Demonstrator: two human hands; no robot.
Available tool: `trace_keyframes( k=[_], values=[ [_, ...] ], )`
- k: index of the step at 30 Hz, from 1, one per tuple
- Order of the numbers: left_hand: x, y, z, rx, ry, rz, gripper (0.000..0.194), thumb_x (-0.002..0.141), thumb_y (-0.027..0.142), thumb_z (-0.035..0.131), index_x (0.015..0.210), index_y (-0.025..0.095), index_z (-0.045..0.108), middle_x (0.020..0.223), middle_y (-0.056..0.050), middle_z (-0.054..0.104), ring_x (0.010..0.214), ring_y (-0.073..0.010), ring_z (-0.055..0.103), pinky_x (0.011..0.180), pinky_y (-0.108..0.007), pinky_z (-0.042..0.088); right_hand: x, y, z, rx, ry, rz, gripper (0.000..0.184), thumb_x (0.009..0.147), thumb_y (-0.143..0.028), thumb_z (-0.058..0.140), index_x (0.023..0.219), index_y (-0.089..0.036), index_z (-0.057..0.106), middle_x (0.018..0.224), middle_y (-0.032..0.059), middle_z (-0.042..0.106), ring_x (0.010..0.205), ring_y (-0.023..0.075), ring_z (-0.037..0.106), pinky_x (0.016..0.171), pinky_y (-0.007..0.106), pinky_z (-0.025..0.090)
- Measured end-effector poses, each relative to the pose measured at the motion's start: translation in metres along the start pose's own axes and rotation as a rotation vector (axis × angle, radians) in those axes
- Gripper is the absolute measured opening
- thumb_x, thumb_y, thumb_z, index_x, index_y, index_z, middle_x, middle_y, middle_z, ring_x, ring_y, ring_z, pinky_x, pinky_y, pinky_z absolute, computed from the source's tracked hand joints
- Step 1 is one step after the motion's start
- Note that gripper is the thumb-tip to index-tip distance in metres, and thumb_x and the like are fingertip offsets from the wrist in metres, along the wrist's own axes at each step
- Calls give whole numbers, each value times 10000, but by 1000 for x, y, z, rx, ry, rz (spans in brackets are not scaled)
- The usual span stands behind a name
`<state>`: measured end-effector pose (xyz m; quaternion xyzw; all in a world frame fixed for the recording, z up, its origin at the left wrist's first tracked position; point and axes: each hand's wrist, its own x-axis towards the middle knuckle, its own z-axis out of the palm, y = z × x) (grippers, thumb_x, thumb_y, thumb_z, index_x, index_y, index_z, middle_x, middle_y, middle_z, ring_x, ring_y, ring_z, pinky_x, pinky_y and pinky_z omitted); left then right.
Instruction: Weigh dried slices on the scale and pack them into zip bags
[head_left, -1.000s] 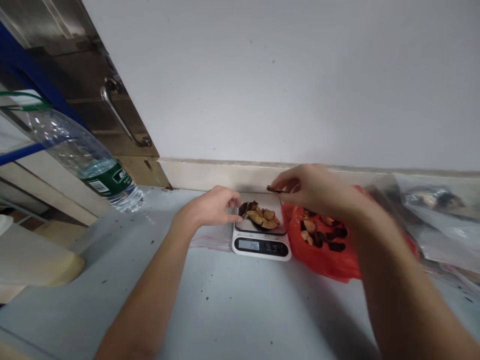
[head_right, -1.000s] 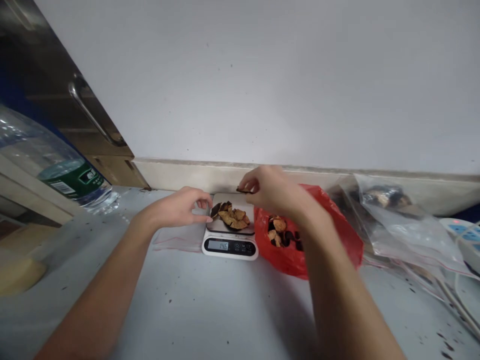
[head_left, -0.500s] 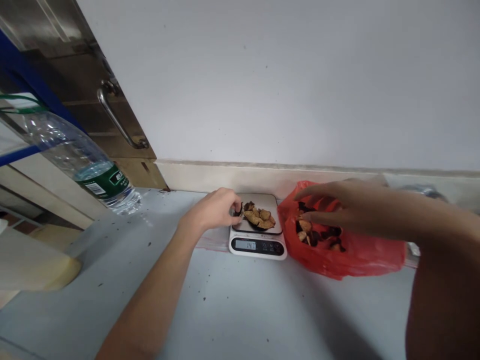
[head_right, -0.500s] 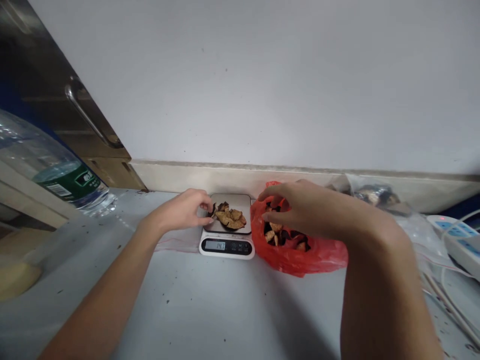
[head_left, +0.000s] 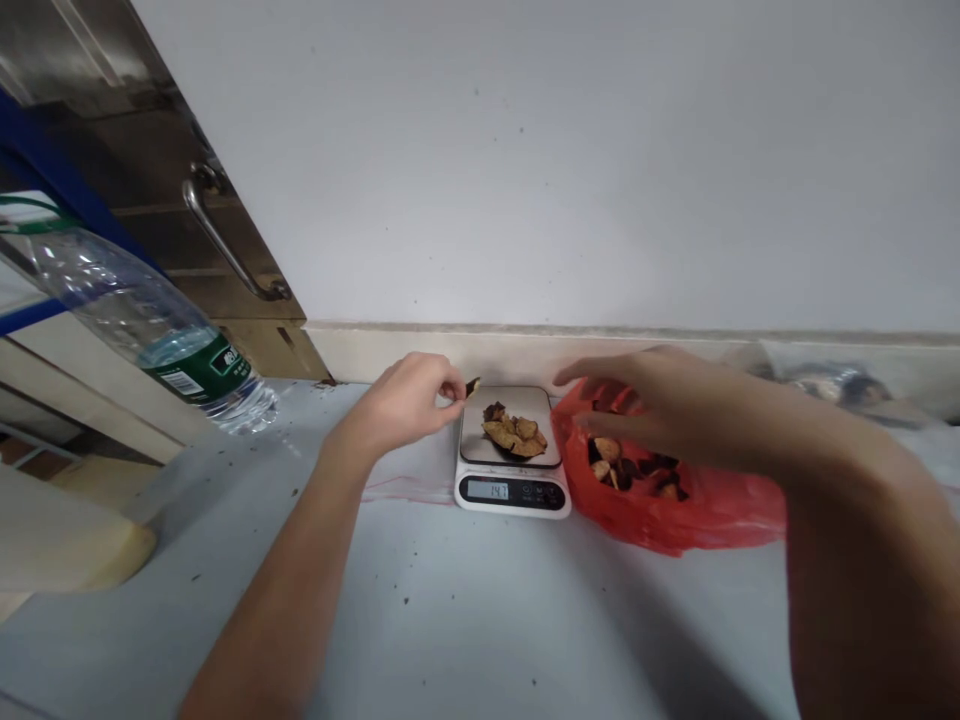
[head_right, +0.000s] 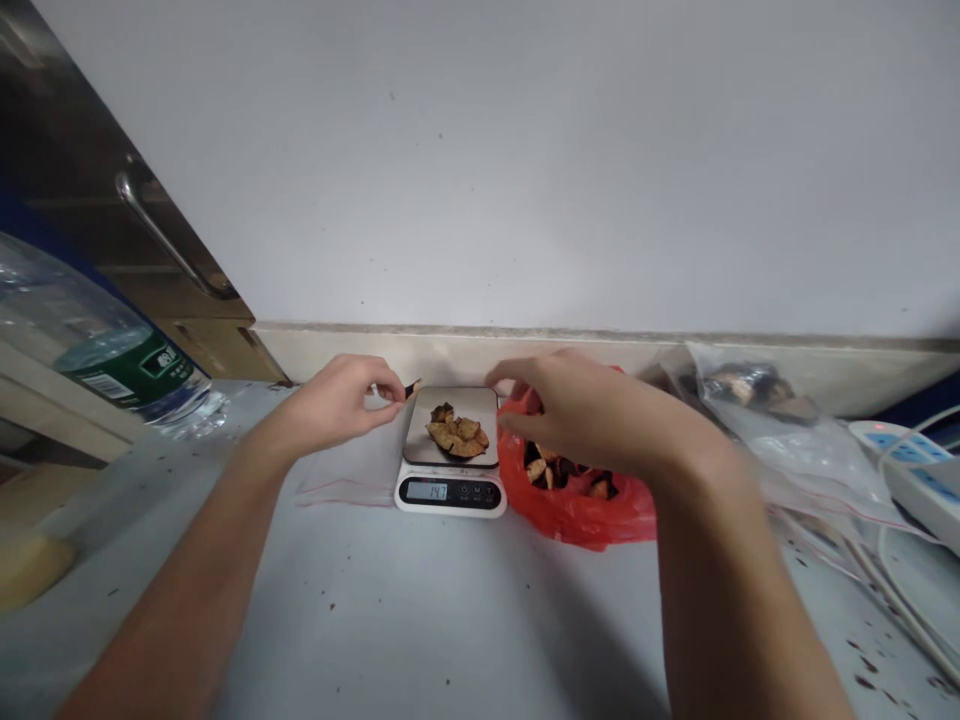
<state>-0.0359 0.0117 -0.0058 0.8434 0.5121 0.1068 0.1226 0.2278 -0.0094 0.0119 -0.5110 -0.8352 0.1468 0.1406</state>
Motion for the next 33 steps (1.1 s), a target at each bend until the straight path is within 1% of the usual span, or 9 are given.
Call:
trace_keyframes(
  k=[3, 7, 12, 15, 18, 23, 27, 30, 33],
  values=[
    [-5, 6, -8, -175, 35, 204, 162, 918, 240, 594, 874, 188, 741, 913, -46, 759, 836, -187, 678, 754, -279, 501, 10, -11, 7, 184, -36, -5, 459, 836, -310, 635, 1290, -272, 694, 1122, 47, 798, 973, 237, 759, 833, 353, 594],
    [-8, 17, -8, -341, 5, 270, 160, 921, 253, 591, 863, 189, 726, 911, -30, 755, 840, -168, 670, 773, -271, 516, 20, -23, 10, 392, -156, -58, 198, 845, -320, 614, 974, -222, 727, 828, 15, 783, 759, 193, 734, 691, 296, 549],
    [-8, 13, -9, -385, -44, 177, 211, 874, 345, 662, 1002, 204, 752, 1042, -50, 775, 968, -206, 689, 803, -287, 534, 7, -19, -5, 231, -185, -59, 230, 860, -347, 602, 669, -222, 632, 577, -25, 598, 502, 120, 490, 499, 271, 384],
    [-9, 0, -13, -297, -142, 46, 316, 861, 400, 643, 1087, 202, 741, 1155, -71, 765, 1047, -225, 693, 837, -289, 530, -10, -6, -21, -45, -174, 140, 384, 873, -386, 635, 542, -228, 521, 516, -5, 532, 453, 118, 415, 433, 285, 312],
    [-11, -15, -17, -162, -338, -144, 330, 827, 378, 611, 1079, 208, 738, 1138, -77, 769, 1032, -236, 713, 820, -289, 527, -20, 5, -31, -210, -178, 322, 470, 879, -406, 653, 470, -232, 502, 473, 22, 547, 404, 123, 413, 390, 290, 310],
    [-14, -31, -15, -31, -594, -341, 350, 630, 384, 708, 944, 230, 712, 983, -34, 771, 904, -248, 719, 729, -287, 517, -8, -4, -20, -176, -34, 208, 237, 865, -421, 663, 700, -262, 723, 649, 40, 718, 468, 164, 585, 401, 280, 404],
    [-11, -25, -8, 19, -651, -377, 417, 510, 331, 769, 906, 245, 673, 912, 5, 743, 726, -198, 659, 584, -253, 462, 12, -24, 4, -72, -21, 70, 123, 875, -258, 624, 882, -261, 746, 888, 23, 783, 742, 183, 708, 617, 273, 512],
    [-8, -18, -4, 36, -673, -373, 325, 518, 208, 676, 840, 237, 644, 828, 14, 735, 663, -183, 621, 529, -246, 420, 23, -31, 17, -33, -63, 43, 165, 865, -188, 614, 940, -243, 751, 929, 28, 787, 845, 194, 724, 715, 281, 532],
    [-8, -20, -4, 17, -666, -368, 347, 514, 144, 564, 841, 231, 639, 799, 9, 740, 648, -178, 611, 502, -243, 398, 28, -30, 24, -55, -129, 82, 215, 856, -150, 614, 995, -232, 757, 972, 48, 785, 890, 207, 725, 726, 284, 532]
  ],
)
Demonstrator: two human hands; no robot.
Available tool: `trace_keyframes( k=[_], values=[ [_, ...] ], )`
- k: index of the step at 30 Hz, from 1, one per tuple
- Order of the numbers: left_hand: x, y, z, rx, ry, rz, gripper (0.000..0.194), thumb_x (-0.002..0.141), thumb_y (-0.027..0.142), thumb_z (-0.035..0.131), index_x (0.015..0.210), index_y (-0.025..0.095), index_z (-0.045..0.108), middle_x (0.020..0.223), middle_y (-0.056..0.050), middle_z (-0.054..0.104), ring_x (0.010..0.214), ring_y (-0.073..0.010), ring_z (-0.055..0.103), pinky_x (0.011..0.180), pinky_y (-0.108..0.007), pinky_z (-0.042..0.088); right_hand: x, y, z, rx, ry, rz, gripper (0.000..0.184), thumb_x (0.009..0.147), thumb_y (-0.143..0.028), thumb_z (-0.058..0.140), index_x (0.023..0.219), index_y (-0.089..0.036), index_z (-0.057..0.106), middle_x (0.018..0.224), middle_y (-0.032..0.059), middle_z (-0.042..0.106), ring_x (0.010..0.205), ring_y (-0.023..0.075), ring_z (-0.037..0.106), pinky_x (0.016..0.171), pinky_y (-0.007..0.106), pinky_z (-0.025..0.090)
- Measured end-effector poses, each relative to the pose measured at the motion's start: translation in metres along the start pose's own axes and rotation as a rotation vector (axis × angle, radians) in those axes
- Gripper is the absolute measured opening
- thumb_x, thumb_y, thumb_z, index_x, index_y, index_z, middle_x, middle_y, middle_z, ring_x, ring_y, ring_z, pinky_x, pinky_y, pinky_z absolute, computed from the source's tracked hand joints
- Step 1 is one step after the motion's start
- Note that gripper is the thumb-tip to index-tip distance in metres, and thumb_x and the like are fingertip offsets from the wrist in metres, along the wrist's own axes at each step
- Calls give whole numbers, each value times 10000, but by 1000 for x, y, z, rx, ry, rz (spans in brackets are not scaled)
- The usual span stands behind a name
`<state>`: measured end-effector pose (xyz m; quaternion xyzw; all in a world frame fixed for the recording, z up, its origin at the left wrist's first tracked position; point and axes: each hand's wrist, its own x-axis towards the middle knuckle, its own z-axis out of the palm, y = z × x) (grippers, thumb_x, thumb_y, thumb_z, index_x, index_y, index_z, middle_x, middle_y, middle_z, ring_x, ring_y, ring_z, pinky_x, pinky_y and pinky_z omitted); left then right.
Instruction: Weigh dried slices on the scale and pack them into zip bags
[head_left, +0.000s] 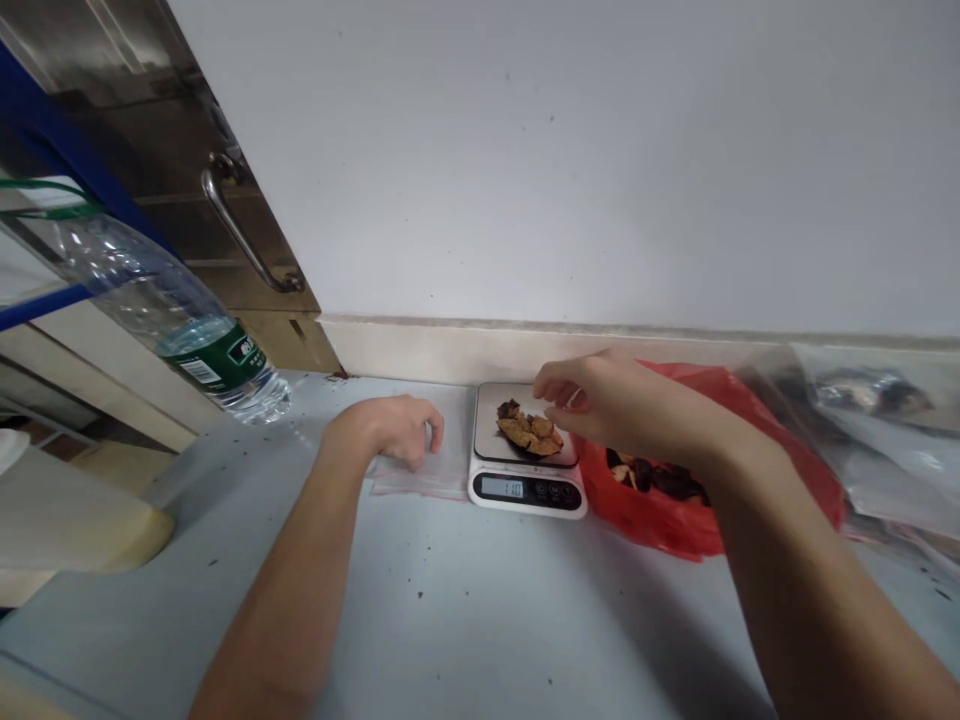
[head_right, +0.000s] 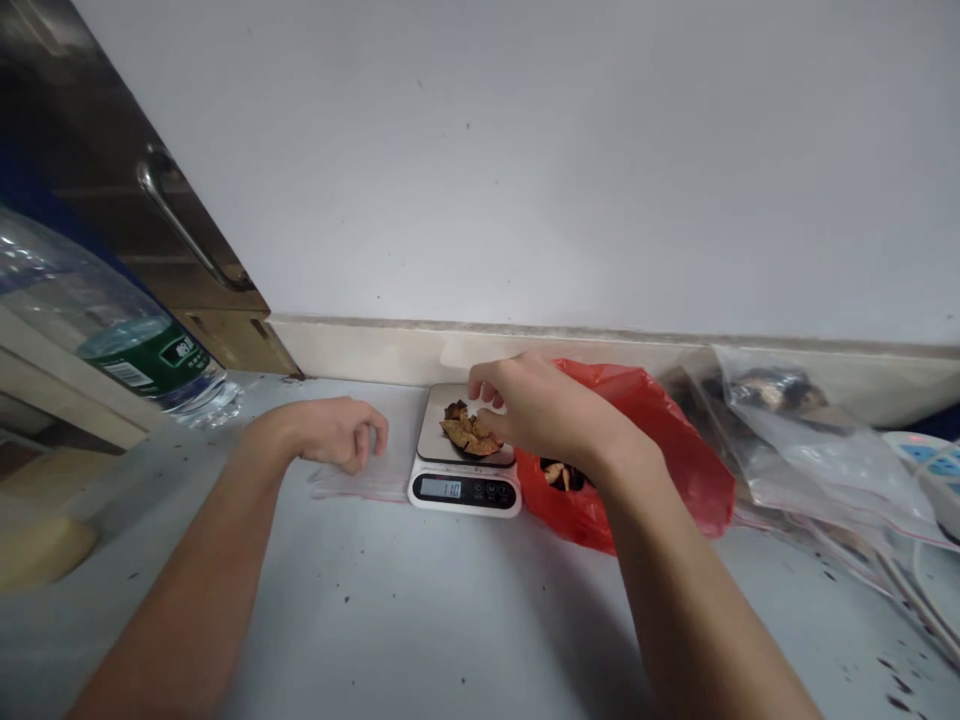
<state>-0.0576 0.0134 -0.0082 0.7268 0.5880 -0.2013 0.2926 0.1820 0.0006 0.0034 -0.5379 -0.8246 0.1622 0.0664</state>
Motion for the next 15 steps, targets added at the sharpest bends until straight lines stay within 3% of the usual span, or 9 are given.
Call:
trace_keyframes(
  k=[3, 7, 12, 15],
  values=[
    [-5, -11, -3, -27, 68, 28, 350, 533, 152, 537, 858, 233, 639, 795, 12, 728, 645, -168, 612, 481, -224, 384, 4, 2, 4, -30, -37, 46, 196, 842, -114, 624, 959, -217, 743, 978, 67, 777, 912, 220, 721, 712, 281, 519],
    [-19, -22, -9, -140, 404, 188, 209, 688, 248, 545, 889, 237, 604, 740, 6, 687, 639, -167, 629, 524, -230, 435, 6, -7, 7, 194, 84, -26, 186, 884, -173, 635, 1054, -212, 701, 951, 68, 772, 870, 216, 725, 725, 290, 532],
    [-36, -4, -13, -351, 781, 423, 160, 769, 322, 627, 851, 233, 523, 823, -6, 668, 783, -175, 687, 683, -267, 553, 5, -25, 12, 483, 65, -206, 281, 941, -329, 635, 1207, -237, 648, 776, -10, 718, 613, 152, 637, 629, 278, 496],
    [-40, 9, -12, -420, 871, 506, 168, 773, 294, 650, 832, 228, 508, 786, 6, 651, 768, -162, 676, 673, -256, 569, 6, -27, 16, 522, 32, -290, 285, 983, -382, 578, 1217, -243, 661, 807, -10, 709, 611, 135, 610, 646, 278, 485]
  ],
)
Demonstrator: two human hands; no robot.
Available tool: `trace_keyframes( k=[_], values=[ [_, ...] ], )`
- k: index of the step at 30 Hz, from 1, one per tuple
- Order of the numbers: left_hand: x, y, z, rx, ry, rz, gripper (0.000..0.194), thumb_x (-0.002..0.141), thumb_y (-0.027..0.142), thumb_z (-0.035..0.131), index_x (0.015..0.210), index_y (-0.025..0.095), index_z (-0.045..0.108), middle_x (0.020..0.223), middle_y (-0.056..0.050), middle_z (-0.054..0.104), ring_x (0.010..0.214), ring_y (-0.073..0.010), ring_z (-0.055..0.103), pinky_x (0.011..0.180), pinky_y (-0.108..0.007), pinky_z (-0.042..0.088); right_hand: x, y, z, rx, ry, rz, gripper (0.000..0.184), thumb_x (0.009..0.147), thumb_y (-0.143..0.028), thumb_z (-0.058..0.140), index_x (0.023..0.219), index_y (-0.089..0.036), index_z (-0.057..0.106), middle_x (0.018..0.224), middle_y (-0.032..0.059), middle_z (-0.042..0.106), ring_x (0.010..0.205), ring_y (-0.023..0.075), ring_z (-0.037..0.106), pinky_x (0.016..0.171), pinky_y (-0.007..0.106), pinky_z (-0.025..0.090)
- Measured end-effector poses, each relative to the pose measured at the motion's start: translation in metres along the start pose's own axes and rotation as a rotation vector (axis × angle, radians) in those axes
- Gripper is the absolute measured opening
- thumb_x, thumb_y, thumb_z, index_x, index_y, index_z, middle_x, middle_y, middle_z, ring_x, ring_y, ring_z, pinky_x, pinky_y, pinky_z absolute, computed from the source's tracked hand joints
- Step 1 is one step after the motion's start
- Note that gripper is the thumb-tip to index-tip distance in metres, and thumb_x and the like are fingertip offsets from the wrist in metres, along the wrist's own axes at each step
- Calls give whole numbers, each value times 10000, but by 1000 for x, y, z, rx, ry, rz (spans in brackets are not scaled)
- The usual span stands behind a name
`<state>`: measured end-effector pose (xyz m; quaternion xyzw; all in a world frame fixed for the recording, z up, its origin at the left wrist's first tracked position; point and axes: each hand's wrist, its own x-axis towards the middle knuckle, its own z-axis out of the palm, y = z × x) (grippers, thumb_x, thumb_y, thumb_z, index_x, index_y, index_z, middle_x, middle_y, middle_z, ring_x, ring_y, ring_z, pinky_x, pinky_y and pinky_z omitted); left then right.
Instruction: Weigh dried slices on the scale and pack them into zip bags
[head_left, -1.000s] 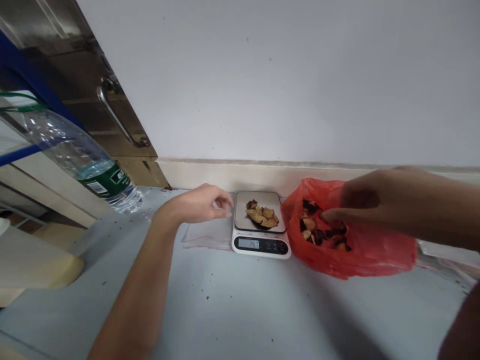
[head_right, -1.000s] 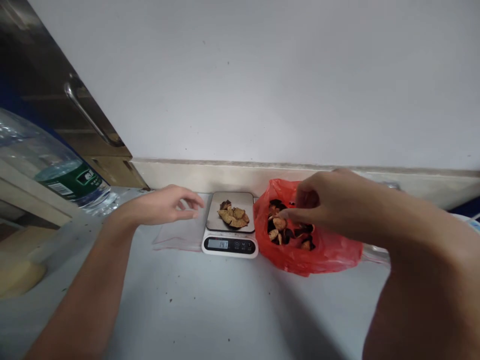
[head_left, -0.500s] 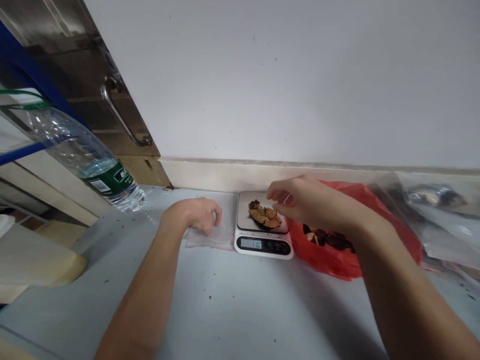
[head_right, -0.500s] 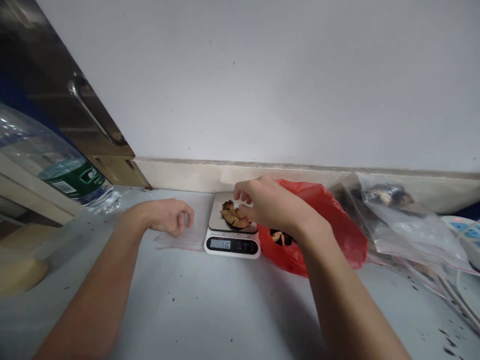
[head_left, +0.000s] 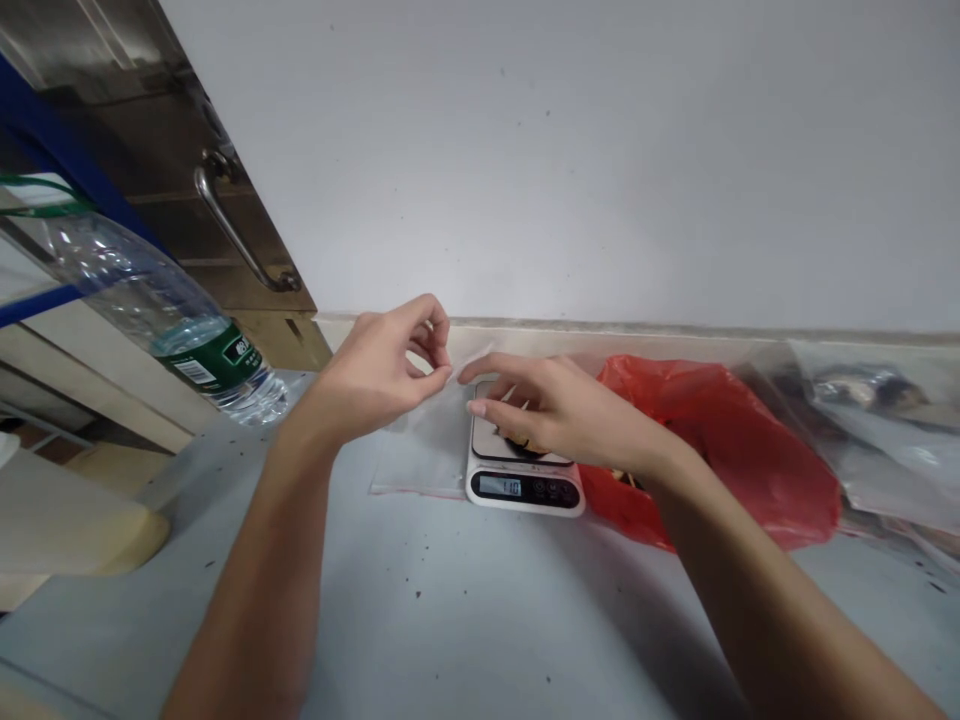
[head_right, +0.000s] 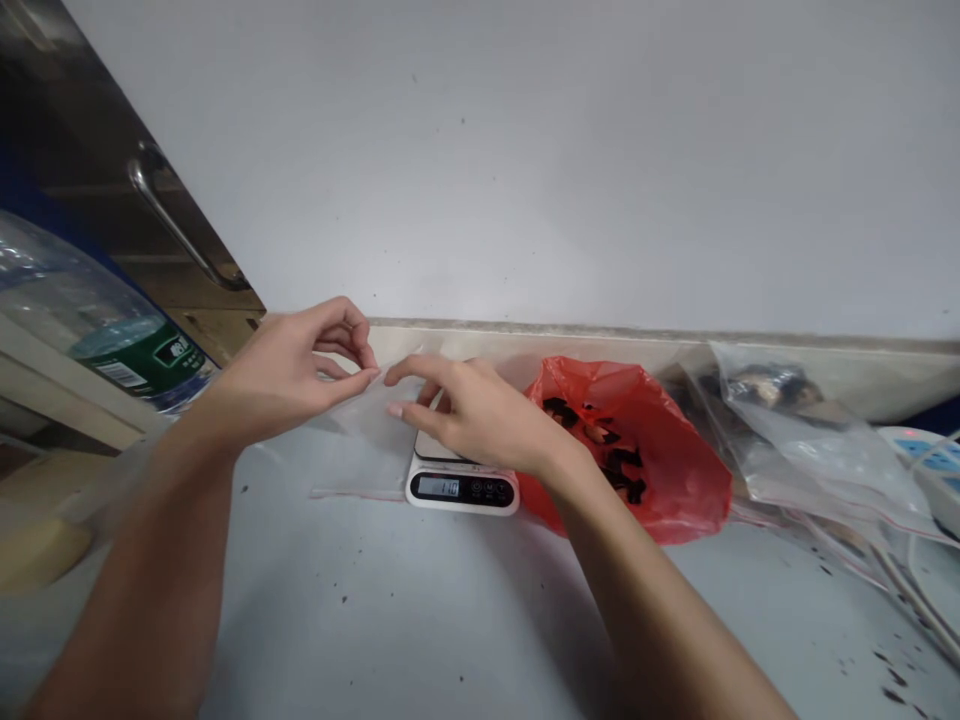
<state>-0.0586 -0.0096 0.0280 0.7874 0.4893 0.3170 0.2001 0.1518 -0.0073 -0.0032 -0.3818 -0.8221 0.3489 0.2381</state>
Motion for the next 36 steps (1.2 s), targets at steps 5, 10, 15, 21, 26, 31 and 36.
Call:
trace_keyframes(
  k=[5, 10, 15, 21, 26, 31, 36],
  values=[
    [-1, 6, 5, -37, 43, 21, 208, 763, 278, 668, 834, 230, 479, 761, 17, 660, 719, -140, 657, 623, -224, 562, -2, -3, -1, 8, 168, -20, 333, 1003, -411, 505, 1262, -245, 633, 815, -7, 692, 587, 136, 585, 596, 264, 442],
    [1, 0, 5, 66, 82, 25, 178, 773, 251, 629, 839, 234, 464, 758, 22, 663, 703, -140, 650, 610, -225, 526, 3, 3, -4, -128, 209, 33, 260, 1009, -372, 458, 998, -217, 666, 684, -14, 639, 579, 153, 561, 601, 272, 399],
    [3, -10, -2, 332, 56, -58, 121, 764, 205, 586, 788, 231, 470, 755, 17, 658, 751, -174, 682, 625, -249, 482, 19, 31, -1, -242, 206, 222, 329, 801, -38, 567, 1073, -214, 624, 823, 13, 764, 708, 177, 677, 652, 255, 442],
    [2, -10, -5, 341, 44, -50, 83, 784, 224, 570, 792, 228, 487, 764, 17, 658, 721, -165, 667, 629, -249, 488, 29, 45, 1, -276, 27, 329, 333, 696, 42, 587, 914, -195, 674, 929, 53, 800, 715, 165, 700, 573, 214, 469],
    [2, -7, -2, 339, 23, -49, 86, 793, 210, 577, 794, 226, 493, 782, 9, 664, 726, -169, 662, 627, -254, 485, 29, 48, 2, -264, 15, 318, 333, 734, 23, 619, 976, -190, 701, 931, 48, 800, 754, 165, 708, 596, 206, 484],
    [1, -6, -2, 347, 16, -36, 82, 802, 207, 571, 810, 226, 492, 786, 10, 658, 715, -161, 650, 630, -250, 483, 28, 47, 3, -276, 52, 296, 337, 773, 18, 598, 1026, -180, 699, 873, 38, 778, 692, 155, 675, 602, 224, 460],
    [1, -4, -6, 376, 40, -42, 65, 813, 214, 563, 814, 228, 500, 794, -1, 666, 747, -179, 654, 661, -262, 487, 17, 37, -15, -223, 144, 266, 299, 810, -36, 589, 1036, -208, 683, 866, 21, 760, 687, 146, 671, 591, 218, 462]
  ],
)
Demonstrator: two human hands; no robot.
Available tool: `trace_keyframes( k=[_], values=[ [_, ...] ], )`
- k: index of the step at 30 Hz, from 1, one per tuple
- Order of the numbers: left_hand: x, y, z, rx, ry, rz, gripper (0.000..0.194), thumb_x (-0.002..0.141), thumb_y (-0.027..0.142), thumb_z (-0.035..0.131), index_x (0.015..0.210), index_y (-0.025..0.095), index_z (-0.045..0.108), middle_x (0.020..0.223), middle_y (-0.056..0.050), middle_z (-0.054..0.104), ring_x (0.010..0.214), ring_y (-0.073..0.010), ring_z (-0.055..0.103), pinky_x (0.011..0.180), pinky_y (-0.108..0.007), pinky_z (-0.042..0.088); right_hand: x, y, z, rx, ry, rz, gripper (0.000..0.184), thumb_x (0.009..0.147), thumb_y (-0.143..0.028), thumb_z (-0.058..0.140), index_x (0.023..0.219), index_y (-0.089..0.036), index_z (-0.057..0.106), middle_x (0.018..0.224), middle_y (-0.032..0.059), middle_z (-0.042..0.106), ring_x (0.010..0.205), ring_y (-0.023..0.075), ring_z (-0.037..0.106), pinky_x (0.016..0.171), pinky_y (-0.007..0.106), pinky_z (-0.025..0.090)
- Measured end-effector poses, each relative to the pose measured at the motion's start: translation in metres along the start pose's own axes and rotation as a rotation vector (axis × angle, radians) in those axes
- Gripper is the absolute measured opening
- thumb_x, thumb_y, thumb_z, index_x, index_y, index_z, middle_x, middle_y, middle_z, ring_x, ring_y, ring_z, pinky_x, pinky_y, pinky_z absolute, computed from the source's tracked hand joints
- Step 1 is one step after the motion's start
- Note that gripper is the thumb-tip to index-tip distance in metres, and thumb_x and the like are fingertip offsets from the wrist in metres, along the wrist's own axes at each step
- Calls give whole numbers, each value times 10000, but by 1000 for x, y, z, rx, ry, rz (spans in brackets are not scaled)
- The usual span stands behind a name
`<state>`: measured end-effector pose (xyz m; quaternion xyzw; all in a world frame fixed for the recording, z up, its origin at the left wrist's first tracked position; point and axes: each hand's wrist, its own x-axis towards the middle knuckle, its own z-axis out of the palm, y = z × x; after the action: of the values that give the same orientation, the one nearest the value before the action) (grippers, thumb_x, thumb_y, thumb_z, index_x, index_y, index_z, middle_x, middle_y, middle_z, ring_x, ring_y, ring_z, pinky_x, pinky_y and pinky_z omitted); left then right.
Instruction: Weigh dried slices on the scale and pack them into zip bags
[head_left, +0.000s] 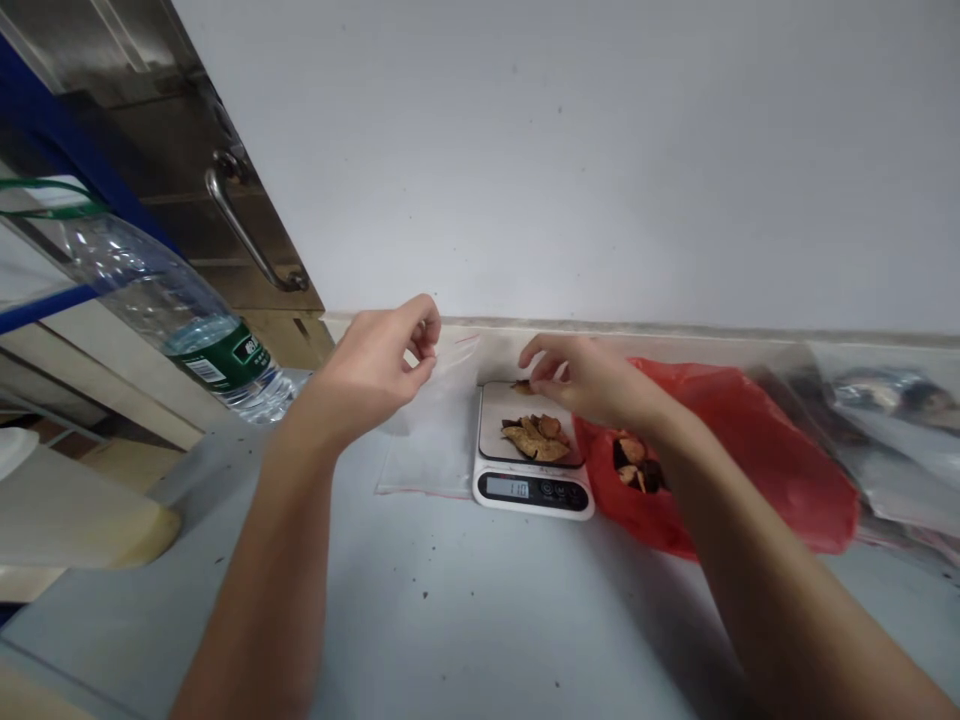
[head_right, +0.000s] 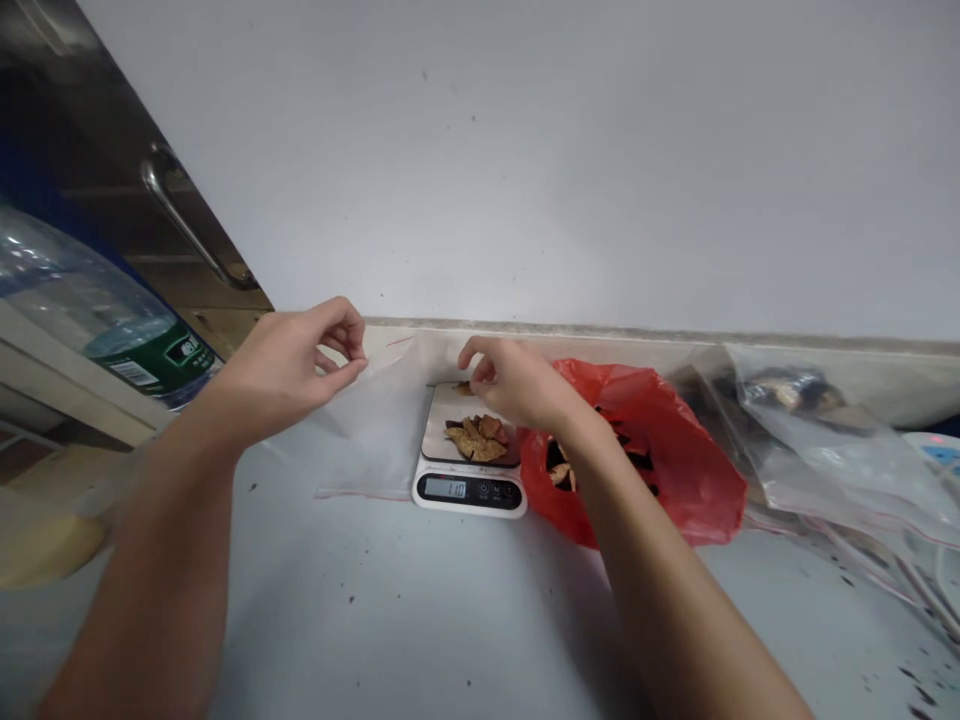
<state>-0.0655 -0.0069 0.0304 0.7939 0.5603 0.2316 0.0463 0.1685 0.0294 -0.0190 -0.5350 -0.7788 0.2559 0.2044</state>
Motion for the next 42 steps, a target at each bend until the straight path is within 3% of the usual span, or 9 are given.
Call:
trace_keyframes(
  k=[5, 10, 14, 18, 23, 29, 34, 39, 42],
  values=[
    [-4, -5, -12, 66, 153, -6, 83, 794, 182, 554, 855, 238, 555, 849, -5, 677, 709, -174, 640, 685, -276, 501, -17, -6, -30, -2, 63, -29, 147, 836, -175, 606, 961, -216, 672, 840, 18, 744, 612, 132, 637, 536, 228, 450],
    [-7, -9, -17, 166, 282, 117, 160, 813, 192, 498, 831, 241, 649, 975, -37, 729, 794, -192, 679, 768, -306, 524, -31, -11, -48, -80, 15, -8, 104, 816, -177, 590, 881, -231, 651, 775, 4, 737, 644, 151, 651, 545, 243, 453],
    [-1, -6, -5, 133, 76, 48, 223, 790, 213, 506, 782, 227, 728, 965, -50, 778, 872, -234, 709, 878, -352, 538, -36, -6, -52, -109, 10, -20, 69, 820, -222, 613, 869, -247, 653, 775, 5, 743, 652, 167, 656, 569, 267, 466],
    [4, -3, 6, 144, -98, -24, 214, 816, 288, 572, 911, 201, 743, 959, -68, 756, 903, -248, 679, 826, -343, 537, -39, -3, -53, -118, -2, -15, 59, 819, -218, 647, 857, -262, 651, 772, 2, 748, 645, 181, 655, 569, 287, 458],
    [3, -3, 9, 172, -165, -27, 522, 705, 505, 795, 1107, 193, 678, 1120, -90, 675, 1026, -291, 625, 847, -354, 520, -43, -4, -56, -154, -14, -4, 55, 824, -213, 674, 841, -261, 655, 768, 5, 750, 624, 186, 653, 556, 297, 450],
    [1, 0, 11, 151, -131, -23, 517, 869, 655, 599, 1063, 185, 694, 1068, -103, 671, 945, -274, 630, 795, -369, 492, -45, -3, -58, -200, -35, -31, 50, 839, -240, 633, 879, -256, 658, 806, 9, 756, 666, 185, 667, 574, 283, 480],
    [-3, 3, 8, 74, -236, -49, 722, 761, 834, 609, 1082, 197, 720, 1076, -103, 696, 985, -301, 642, 826, -394, 496, -43, -3, -56, -196, -56, -7, 67, 840, -252, 626, 899, -249, 657, 810, 14, 756, 661, 181, 669, 572, 275, 491],
    [-8, 5, 6, -2, -403, 1, 899, 532, 759, 839, 1251, 252, 656, 1217, -72, 661, 1130, -317, 602, 908, -378, 503, -41, -6, -55, -192, -65, 7, 54, 827, -210, 632, 865, -242, 653, 783, 9, 750, 641, 172, 655, 570, 271, 476],
    [-9, 5, 8, -19, -497, -7, 908, 533, 644, 881, 1306, 256, 606, 1288, -65, 627, 1183, -314, 575, 910, -357, 499, -40, -6, -55, -200, -69, 13, 84, 820, -175, 628, 867, -237, 661, 791, 14, 751, 651, 171, 653, 579, 269, 473]
  ],
)
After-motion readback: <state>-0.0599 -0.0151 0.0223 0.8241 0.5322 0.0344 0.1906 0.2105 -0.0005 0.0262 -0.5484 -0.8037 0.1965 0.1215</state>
